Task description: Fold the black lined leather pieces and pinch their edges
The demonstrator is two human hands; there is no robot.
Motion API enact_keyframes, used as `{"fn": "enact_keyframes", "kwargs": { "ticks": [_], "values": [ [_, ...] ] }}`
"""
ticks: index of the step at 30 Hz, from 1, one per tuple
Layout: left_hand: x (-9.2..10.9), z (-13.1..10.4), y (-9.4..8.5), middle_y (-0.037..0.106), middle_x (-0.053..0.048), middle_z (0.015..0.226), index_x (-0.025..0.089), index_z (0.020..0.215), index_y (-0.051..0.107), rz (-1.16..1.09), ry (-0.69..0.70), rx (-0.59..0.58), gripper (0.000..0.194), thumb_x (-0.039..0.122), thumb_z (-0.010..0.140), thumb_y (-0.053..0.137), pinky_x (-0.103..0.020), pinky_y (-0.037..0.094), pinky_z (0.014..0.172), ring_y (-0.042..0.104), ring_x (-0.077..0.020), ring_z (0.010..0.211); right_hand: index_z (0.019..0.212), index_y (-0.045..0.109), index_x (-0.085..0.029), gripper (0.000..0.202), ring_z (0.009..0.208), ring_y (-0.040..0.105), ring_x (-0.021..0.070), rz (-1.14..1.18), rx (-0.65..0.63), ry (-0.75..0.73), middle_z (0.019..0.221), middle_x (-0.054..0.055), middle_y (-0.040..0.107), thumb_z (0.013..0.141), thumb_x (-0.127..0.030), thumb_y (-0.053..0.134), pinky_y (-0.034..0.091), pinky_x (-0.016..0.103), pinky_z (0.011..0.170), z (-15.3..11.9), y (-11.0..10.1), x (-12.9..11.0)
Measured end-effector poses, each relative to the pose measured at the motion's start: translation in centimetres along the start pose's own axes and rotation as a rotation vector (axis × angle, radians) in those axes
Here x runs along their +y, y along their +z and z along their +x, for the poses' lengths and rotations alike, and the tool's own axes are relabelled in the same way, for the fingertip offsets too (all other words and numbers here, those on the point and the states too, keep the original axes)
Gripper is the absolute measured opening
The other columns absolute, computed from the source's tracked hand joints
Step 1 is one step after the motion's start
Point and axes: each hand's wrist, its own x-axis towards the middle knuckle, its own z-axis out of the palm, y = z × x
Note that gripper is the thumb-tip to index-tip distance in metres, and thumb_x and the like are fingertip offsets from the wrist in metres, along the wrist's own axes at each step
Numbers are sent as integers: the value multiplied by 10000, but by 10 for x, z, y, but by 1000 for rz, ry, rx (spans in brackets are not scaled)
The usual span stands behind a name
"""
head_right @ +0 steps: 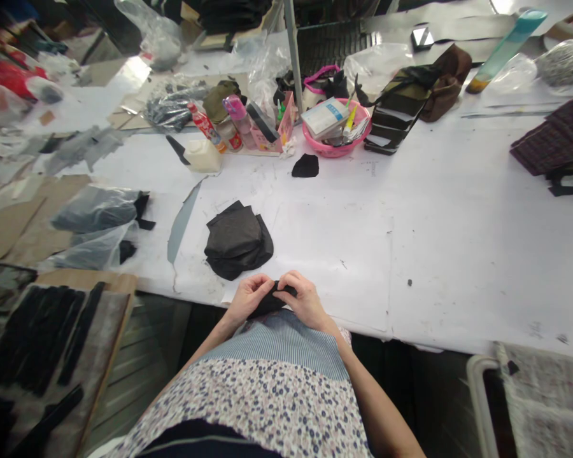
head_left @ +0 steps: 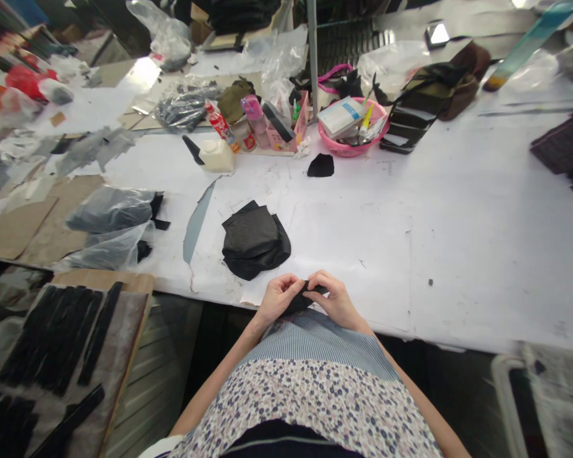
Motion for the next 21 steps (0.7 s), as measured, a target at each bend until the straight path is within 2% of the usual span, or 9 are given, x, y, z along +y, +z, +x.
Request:
{"fn": "enact_keyframes", "kwargs": {
  "ticks": [5,14,21],
  "values": [
    [-3,-1,4,510,30,594,130,737,589,-30,-74,30,304,421,771,669,-180,326,493,426,-68,518,787,582,-208,81,818,558,157,-28,7,-44,890,21,569,838,-207,645,440,278,755,0,1,3],
    [-3,1,6,463,48,553,143,725,557,-2,-94,24,230,359,752,627,-180,294,465,386,-65,481,781,589,-207,90,824,566,164,3,23,-13,873,20,576,825,-234,664,444,286,760,-1,1,6],
    [-3,1,9,424,61,530,157,693,517,96,-63,67,173,299,727,610,-180,279,455,365,-66,473,873,586,-184,203,776,572,155,125,-7,197,816,10,606,804,-357,666,471,285,718,3,-3,5]
  ]
}}
